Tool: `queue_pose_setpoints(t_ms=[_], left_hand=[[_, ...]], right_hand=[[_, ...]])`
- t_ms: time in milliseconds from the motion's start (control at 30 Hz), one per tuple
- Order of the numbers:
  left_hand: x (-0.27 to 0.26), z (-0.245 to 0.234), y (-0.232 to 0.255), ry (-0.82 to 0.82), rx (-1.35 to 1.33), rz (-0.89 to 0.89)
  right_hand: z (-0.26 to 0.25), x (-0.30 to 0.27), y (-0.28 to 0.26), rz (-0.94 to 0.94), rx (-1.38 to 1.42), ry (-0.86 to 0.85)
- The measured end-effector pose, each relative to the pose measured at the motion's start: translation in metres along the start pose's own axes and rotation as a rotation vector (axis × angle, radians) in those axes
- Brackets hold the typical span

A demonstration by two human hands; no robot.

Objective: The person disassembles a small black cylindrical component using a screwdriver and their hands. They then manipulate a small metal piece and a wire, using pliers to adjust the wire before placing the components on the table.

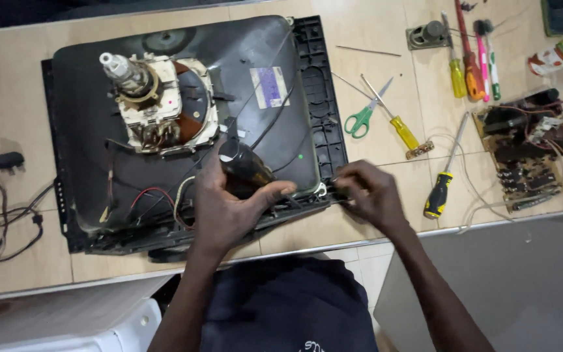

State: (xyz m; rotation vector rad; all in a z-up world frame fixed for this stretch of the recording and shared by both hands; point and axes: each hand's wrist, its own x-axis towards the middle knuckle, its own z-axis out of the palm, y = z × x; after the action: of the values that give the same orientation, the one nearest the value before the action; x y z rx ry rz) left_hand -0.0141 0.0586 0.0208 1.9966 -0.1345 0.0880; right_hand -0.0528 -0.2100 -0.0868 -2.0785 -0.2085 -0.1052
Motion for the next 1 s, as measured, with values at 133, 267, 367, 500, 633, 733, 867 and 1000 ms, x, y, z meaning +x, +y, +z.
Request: queue_pose_setpoints(t_ms=[133, 267, 367, 500, 633, 733, 867, 1000], left_hand=[[0.001, 0.0, -0.017, 0.019, -0.34, 0.101], [-0.006, 0.01, -0.026, 0.078, -0.402, 0.049], [-0.008, 0.01, -0.029, 0.06, -0.424, -0.01], [-0.006, 0.003, -0.02, 0.013, -0.399, -0.037], [-0.008, 0.008, -0.028, 0.011, -0.386, -0.045], [-0.008, 0.007, -0.025, 0.018, -0.417, -0.045], [-0.006, 0.007, -0.027, -0.019, -0.37, -0.042], [-0.006, 0.008, -0.019, -0.053, -0.366, -0.053]], right_hand=[[-0.031, -0.003, 0.036, 0.328, 0.281, 0.141], [-0.056, -0.008, 0.028, 0.61, 0.259, 0.252], [-0.048, -0.013, 0.031, 0.642, 0.423, 0.369], [-0.035, -0.025, 0.066, 0.571, 0.642, 0.531], [-0.036, -0.035, 0.083, 0.604, 0.755, 0.551], [-0.033, -0.04, 0.096, 0.56, 0.832, 0.52], [-0.031, -0.042, 0.096, 0.49, 0.97, 0.498], [-0.032, -0.05, 0.11, 0.428, 1.044, 0.494]])
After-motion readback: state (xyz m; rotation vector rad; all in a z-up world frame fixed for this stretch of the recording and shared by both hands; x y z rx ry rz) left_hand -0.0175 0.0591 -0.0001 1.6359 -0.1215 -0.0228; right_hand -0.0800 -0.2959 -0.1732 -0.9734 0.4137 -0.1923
